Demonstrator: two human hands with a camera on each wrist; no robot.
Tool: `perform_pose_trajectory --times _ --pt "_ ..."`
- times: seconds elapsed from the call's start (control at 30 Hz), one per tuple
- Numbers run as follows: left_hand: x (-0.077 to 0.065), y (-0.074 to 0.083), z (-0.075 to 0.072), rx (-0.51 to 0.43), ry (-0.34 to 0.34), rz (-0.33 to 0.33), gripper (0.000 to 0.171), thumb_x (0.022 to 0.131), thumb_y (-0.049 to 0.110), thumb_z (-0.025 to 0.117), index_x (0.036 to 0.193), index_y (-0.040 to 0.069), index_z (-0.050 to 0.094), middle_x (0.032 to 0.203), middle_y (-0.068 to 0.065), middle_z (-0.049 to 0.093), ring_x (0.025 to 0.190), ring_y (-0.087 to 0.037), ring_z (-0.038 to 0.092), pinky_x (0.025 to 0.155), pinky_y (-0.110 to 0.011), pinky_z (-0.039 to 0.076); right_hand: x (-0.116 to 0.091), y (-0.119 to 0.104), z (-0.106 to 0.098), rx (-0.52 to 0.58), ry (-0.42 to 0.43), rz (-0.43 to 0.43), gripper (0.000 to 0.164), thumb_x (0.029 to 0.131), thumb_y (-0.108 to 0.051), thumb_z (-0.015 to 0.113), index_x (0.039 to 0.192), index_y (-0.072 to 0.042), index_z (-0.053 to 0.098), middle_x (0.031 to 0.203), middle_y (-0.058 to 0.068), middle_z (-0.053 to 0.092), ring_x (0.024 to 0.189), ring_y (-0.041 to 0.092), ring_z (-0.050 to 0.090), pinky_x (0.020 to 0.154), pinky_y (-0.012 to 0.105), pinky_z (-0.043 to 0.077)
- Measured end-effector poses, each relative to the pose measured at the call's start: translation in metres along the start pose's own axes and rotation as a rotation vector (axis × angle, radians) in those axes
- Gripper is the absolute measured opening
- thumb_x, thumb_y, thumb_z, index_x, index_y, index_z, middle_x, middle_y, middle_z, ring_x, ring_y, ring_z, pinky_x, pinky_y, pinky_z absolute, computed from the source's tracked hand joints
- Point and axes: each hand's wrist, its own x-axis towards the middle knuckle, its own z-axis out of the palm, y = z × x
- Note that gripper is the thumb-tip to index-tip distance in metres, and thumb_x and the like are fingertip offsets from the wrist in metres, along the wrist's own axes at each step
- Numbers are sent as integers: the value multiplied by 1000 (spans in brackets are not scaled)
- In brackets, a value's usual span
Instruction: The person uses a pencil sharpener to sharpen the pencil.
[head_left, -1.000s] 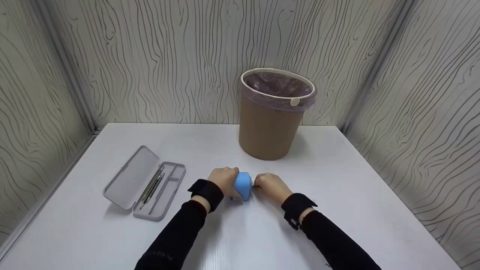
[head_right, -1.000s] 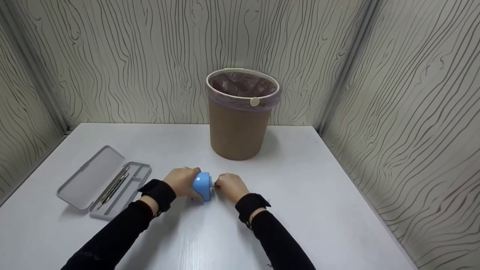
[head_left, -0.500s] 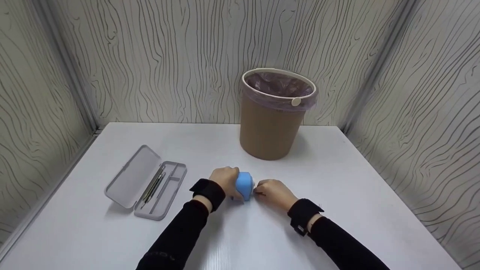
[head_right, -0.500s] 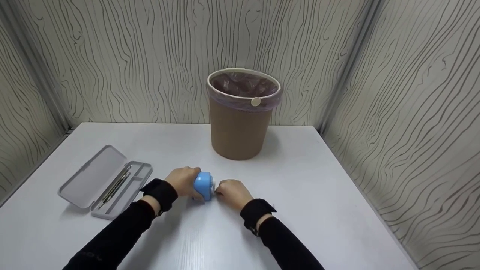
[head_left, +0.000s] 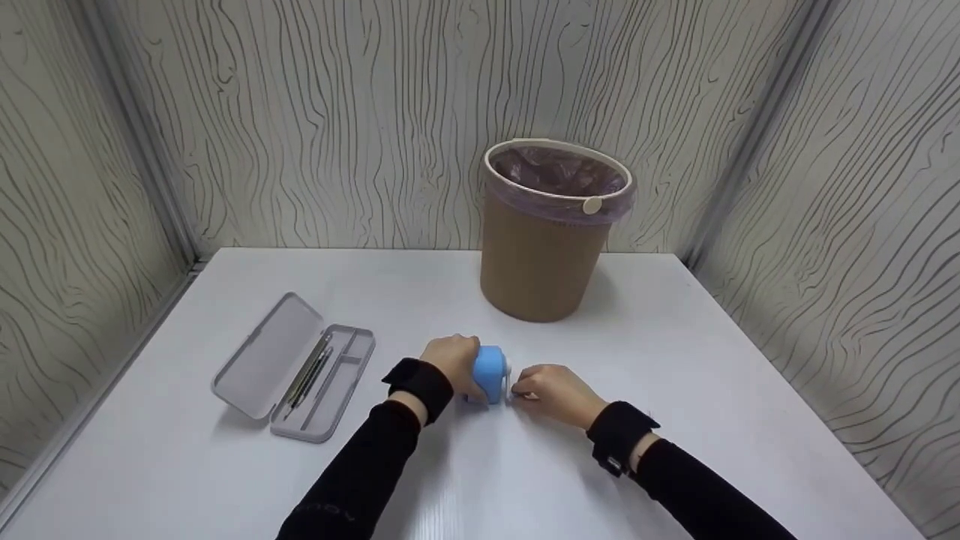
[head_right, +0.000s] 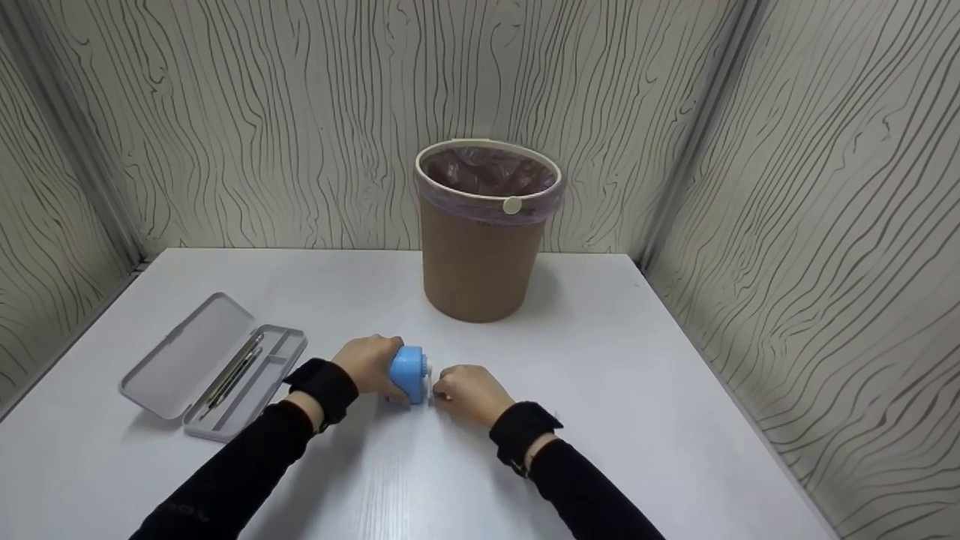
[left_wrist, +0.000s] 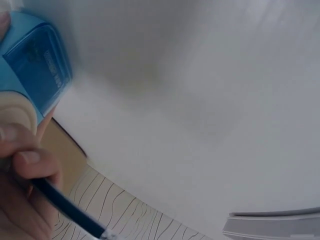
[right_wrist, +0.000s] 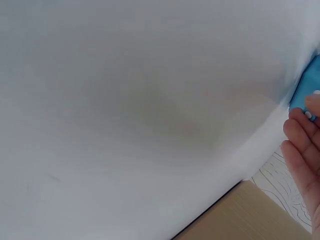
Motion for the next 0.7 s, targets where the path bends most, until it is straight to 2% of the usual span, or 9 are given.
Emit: perform_pose_trajectory --times 0.4,0.7 --pt "0 2 0 3 -12 -24 73 64 45 97 118 5 68 110 -11 77 100 -26 75 92 -39 62 -3 -5 -11 -7 17 -33 7 84 -6 81 90 -8 80 83 2 76 76 13 70 70 23 59" --pt "0 3 0 -8 -29 -44 74 64 44 97 120 6 67 113 -11 77 102 -26 75 94 -40 61 -5 -5 -21 -70 65 -88 10 81 -5 82 87 -11 79 82 0 75 74 11 69 68 20 57"
